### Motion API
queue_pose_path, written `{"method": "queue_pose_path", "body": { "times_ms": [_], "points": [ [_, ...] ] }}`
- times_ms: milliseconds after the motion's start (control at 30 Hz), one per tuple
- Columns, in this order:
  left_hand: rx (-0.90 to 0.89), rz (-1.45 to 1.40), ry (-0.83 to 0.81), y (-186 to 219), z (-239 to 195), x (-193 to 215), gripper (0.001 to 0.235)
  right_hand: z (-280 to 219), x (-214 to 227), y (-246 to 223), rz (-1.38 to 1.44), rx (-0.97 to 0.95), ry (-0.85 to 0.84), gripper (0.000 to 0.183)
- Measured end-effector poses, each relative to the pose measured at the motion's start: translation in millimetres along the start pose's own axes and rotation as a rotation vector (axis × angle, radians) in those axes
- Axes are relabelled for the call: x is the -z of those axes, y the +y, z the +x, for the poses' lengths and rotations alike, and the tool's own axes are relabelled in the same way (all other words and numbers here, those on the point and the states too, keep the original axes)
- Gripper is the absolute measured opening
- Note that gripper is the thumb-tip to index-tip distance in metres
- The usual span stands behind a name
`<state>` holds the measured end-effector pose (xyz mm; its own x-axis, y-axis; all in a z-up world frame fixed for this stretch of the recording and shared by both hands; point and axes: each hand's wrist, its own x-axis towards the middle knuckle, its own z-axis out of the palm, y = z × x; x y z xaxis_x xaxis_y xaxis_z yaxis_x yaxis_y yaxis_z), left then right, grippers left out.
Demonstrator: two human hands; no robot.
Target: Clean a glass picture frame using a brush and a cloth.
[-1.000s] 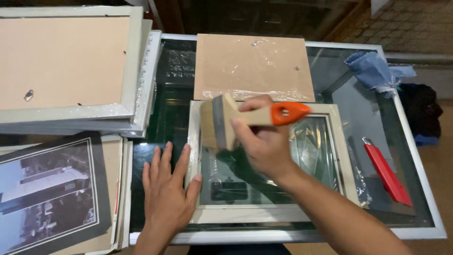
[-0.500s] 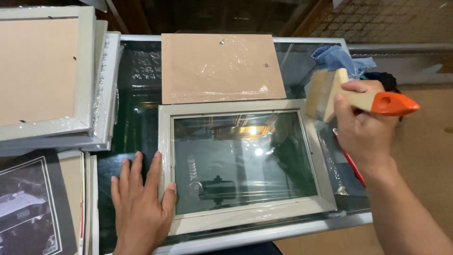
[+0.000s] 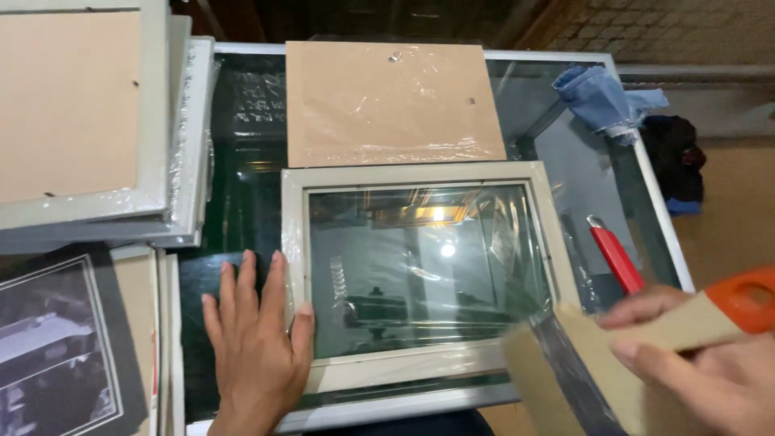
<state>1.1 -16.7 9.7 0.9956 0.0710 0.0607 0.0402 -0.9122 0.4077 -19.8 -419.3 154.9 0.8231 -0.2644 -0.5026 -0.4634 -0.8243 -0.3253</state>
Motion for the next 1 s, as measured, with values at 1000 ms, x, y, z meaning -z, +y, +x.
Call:
{"method": "queue_pose_path", "body": {
  "times_ms": [1000],
  "points": [
    [-0.08, -0.051, 0.066, -13, 0, -4, 0.059, 16, -57, -138, 0.606, 1.344, -0.372, 0.017]
  ]
}}
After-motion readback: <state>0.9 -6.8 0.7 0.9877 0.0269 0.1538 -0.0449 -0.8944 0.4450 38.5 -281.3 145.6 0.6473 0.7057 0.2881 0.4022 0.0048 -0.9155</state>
